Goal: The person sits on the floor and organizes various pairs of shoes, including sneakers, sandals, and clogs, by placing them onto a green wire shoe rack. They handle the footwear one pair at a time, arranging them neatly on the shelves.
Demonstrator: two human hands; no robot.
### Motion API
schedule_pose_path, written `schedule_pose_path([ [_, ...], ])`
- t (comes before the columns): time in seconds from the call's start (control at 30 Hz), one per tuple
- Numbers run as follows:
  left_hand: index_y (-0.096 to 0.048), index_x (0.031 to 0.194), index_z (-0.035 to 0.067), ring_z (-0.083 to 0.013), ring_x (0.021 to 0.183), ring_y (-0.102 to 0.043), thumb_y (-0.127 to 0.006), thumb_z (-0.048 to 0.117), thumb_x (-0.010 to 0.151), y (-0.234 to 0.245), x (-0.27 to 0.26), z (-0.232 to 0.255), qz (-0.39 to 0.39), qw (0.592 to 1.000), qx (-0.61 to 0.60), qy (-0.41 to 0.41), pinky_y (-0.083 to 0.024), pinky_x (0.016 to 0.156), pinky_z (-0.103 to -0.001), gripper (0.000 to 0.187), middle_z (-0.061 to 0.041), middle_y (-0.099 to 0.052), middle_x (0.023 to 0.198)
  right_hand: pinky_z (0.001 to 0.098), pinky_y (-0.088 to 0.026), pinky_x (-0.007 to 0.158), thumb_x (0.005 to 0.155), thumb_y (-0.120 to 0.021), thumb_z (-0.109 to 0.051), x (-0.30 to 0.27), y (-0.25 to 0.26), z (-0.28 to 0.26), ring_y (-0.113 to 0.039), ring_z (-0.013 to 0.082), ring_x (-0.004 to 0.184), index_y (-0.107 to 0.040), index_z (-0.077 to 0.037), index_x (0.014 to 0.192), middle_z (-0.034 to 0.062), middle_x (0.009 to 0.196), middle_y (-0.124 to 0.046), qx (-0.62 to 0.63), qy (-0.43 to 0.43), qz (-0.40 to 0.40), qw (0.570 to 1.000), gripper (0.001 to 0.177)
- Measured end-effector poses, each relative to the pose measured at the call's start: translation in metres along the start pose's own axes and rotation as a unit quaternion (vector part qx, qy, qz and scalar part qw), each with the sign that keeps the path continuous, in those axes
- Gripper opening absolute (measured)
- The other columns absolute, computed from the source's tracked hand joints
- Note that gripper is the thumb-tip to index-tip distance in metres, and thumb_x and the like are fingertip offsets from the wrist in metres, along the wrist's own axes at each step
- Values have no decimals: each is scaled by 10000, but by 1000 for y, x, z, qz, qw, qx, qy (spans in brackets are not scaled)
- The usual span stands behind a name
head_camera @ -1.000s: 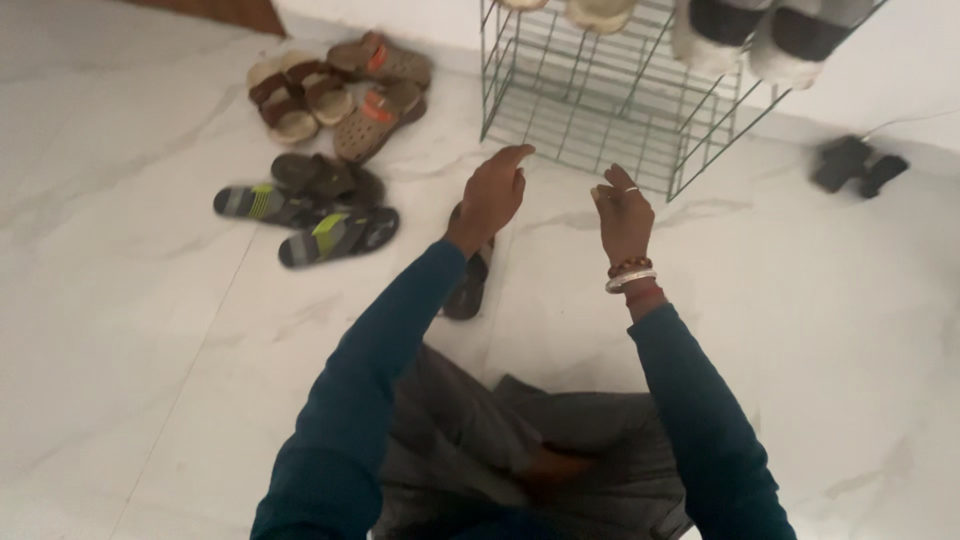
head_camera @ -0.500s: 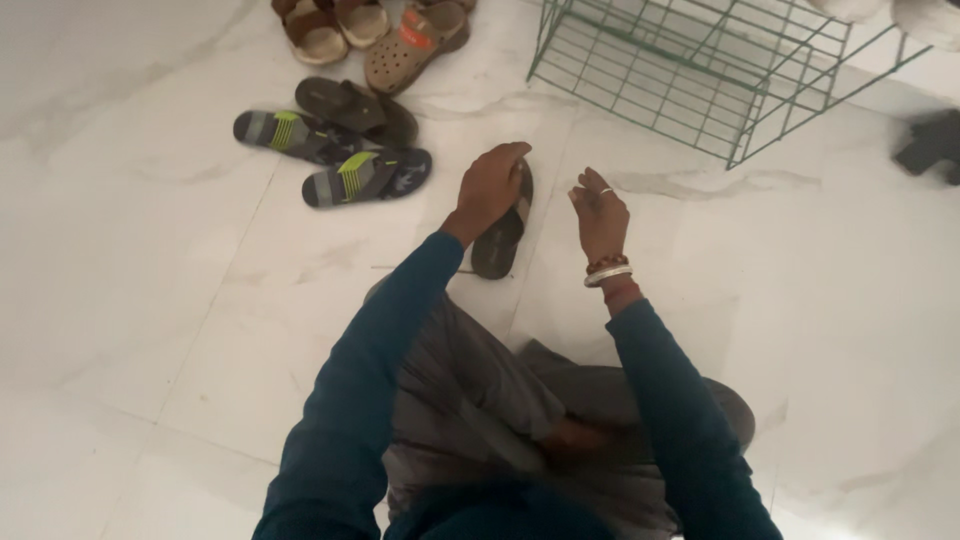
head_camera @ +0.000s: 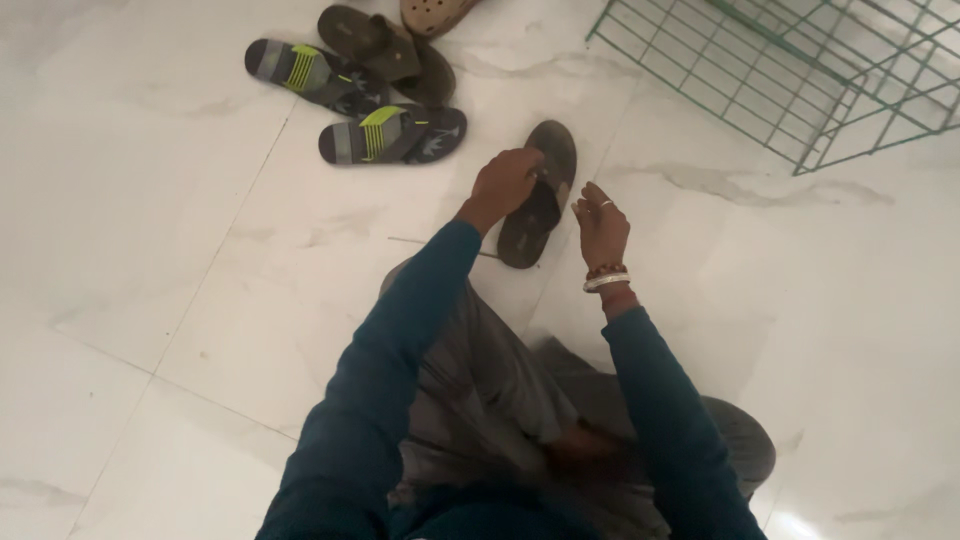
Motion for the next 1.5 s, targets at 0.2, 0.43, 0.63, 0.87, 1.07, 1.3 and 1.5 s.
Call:
schedule_pose_path([
  [0.2, -631, 1266, 147, -319, 1196, -612, -619, 148, 892, -25, 5, -16, -31, 999, 32, 5, -518, 986, -460, 374, -92, -655, 1264, 350, -597, 858, 912, -768, -96, 0, -27, 27, -757, 247, 1033, -688, -23, 1300, 155, 1180, -755, -11, -30, -3, 999, 403],
  [0.43, -580, 1339, 137, -347, 1148, -609, -602, 82, 883, -29, 8, -17, -81, 990, 98, 55, -546, 905, -491, 460, -114, -580, 1325, 313, -623, 732, 882, -756, -9, 0, -46, 31, -765, 222, 920, -712, -56, 1285, 145, 1077, -742, 18, -27, 0, 999, 408],
  [0.63, -586, 1279, 102, -352, 1115, -622, -616, 39, 875, -40, 6, -28, -56, 991, 116, 42, -566, 872, -473, 410, -134, -587, 1275, 338, -613, 694, 871, -771, -3, 5, -58, 32, -750, 239, 888, -730, -67, 1245, 140, 1050, -737, -22, 26, 25, 999, 382],
  [0.87, -552, 1249, 83, -389, 1053, -678, -635, 26, 886, -67, 11, -51, -52, 991, 91, 83, -575, 864, -473, 377, -183, -606, 1178, 330, -591, 652, 871, -776, 5, 5, -61, 34, -729, 242, 846, -740, -56, 1229, 150, 1029, -706, -44, 51, 32, 997, 365],
  [1.07, -542, 1183, 50, -402, 1072, -667, -719, 37, 822, -70, 18, -49, -82, 986, 93, 114, -577, 868, -459, 402, -209, -611, 1165, 322, -586, 647, 893, -736, 29, 3, -56, 27, -728, 238, 849, -733, -41, 1209, 146, 1069, -705, -32, 66, 31, 997, 323],
  [1.3, -551, 1195, 47, -387, 1102, -665, -722, 28, 813, -65, 18, -26, -111, 985, 87, 102, -577, 888, -449, 419, -198, -618, 1199, 349, -591, 695, 844, -714, 48, 2, -48, 35, -713, 237, 796, -769, -63, 1163, 128, 1010, -718, -105, 46, 47, 992, 343],
  [1.5, -590, 1188, 87, -393, 1090, -665, -664, -3, 867, -81, 14, -13, -103, 992, 65, 35, -554, 914, -466, 342, -179, -640, 1192, 350, -584, 695, 846, -718, 33, -6, -22, 42, -709, 232, 771, -751, -35, 1143, 141, 1005, -708, -108, 56, 62, 991, 307],
])
Point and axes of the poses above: each hand's wrist, its own x-axis towards the middle knuckle, its own y-axis out of the back of the hand, z = x × y, the point moved 5 cm from there along x, towards the middle knuckle
